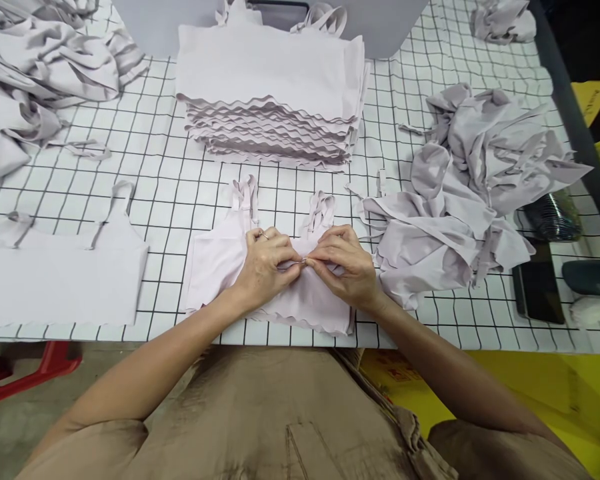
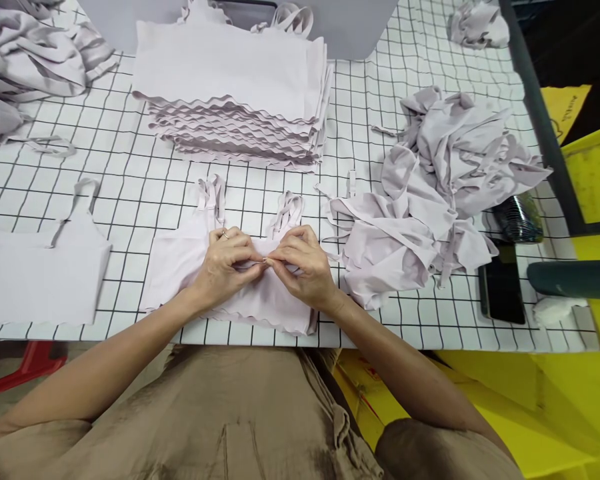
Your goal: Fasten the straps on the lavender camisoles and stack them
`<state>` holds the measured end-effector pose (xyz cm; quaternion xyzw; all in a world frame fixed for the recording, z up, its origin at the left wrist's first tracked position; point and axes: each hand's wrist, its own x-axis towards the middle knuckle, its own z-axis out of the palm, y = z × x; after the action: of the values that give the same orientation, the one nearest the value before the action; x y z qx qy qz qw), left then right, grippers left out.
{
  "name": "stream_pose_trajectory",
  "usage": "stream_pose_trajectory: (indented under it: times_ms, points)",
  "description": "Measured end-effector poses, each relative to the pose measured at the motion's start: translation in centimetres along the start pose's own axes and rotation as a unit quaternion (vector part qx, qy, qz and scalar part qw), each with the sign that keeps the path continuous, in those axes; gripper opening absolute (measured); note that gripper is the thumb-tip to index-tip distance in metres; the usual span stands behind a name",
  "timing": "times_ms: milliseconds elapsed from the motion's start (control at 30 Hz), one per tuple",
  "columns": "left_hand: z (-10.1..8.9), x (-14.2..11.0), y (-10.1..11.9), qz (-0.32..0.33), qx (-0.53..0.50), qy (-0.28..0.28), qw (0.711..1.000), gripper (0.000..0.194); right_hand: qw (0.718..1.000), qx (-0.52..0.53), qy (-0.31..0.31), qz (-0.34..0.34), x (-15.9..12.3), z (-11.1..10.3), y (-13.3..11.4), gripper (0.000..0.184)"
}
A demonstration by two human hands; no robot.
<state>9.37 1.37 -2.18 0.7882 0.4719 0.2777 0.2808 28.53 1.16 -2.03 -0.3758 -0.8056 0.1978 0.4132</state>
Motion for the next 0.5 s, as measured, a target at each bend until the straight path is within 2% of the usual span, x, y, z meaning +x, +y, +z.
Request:
stream_pose_trajectory:
  times_ms: [133,267,333,500]
  points:
    - [-0.1,0.0,0.0,-0.001,-0.005,-0.012,1.0,0.012,1.0,-0.017,-0.01,-0.004,0.0,0.0,0.1,0.011]
    - [-0.3,0.1,0.0,0.002,-0.019,-0.015,1.0,0.015,0.997,-0.053,-0.038,-0.044,0.2,-0.6,0.4,0.014]
    - [-0.3,0.2,0.0,0.003,-0.026,-0.011,1.0,0.017,0.991,-0.081,-0.088,-0.058,0.5,-1.1,0.4,0.019]
    - [-0.4,0.2,-0.3,-0.001,-0.033,-0.022,0.999,0.017,0.952,-0.111,-0.279,-0.055,2.8,-3.1,0.1,0.029]
